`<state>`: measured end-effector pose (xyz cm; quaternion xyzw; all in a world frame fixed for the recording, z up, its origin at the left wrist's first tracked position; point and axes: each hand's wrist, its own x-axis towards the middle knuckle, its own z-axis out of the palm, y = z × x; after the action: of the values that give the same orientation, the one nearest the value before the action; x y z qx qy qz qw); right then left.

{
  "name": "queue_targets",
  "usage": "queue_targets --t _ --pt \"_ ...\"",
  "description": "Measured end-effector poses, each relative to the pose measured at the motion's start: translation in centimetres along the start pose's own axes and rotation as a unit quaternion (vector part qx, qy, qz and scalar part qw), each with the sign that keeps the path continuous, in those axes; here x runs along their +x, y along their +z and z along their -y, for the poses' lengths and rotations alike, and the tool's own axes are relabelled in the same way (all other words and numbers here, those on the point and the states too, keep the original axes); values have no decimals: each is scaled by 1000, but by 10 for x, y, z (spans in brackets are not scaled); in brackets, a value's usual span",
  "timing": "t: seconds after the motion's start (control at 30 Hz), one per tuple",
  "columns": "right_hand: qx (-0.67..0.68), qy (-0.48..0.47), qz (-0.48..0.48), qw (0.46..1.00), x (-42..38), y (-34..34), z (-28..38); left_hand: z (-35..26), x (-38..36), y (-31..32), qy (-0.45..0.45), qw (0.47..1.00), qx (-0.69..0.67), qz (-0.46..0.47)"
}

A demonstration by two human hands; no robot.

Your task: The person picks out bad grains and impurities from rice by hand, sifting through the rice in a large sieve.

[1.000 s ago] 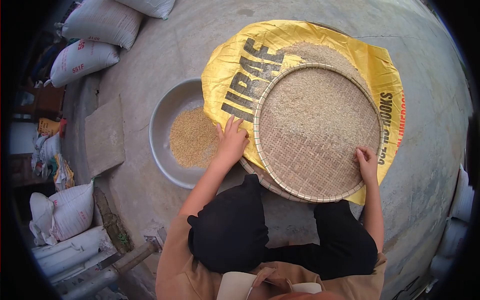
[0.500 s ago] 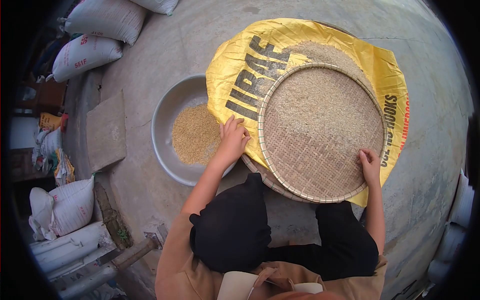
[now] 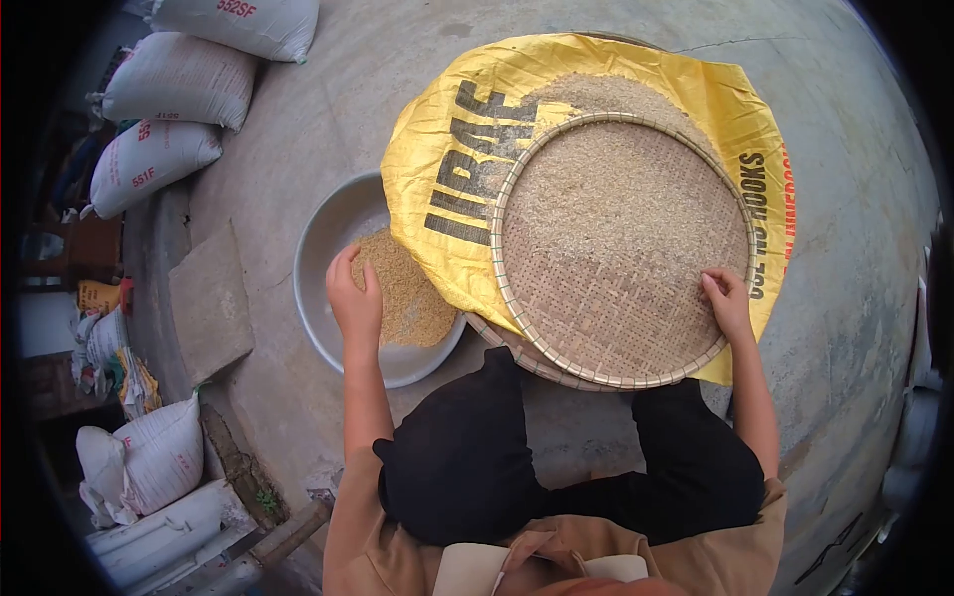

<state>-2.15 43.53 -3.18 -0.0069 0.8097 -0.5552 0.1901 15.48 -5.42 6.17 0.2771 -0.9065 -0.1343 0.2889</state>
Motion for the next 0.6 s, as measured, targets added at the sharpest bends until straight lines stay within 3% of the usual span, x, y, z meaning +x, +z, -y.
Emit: queue_targets --t 0.1,0.17,0.23,0.37,0.43,0.57,0.6 --pt "-2 1 -6 1000 0 0 3 -57 4 23 144 962 -130 190" --pt "4 -7 -2 1000 0 0 1 -87 9 49 335 861 -169 345" --pt "11 -8 -3 1000 2 -1 -3 -115 13 70 373 772 -94 506" --pt "23 -11 -10 1000 -1 0 -2 -155 18 130 315 783 -94 529" --pt "18 -18 -11 1000 -1 0 -2 -163 18 178 314 872 -10 377" --pt "-14 -19 7 1000 -5 -2 5 -165 12 219 334 878 3 342" --pt "-17 -16 8 1000 -6 -2 4 -165 6 218 366 860 -24 355"
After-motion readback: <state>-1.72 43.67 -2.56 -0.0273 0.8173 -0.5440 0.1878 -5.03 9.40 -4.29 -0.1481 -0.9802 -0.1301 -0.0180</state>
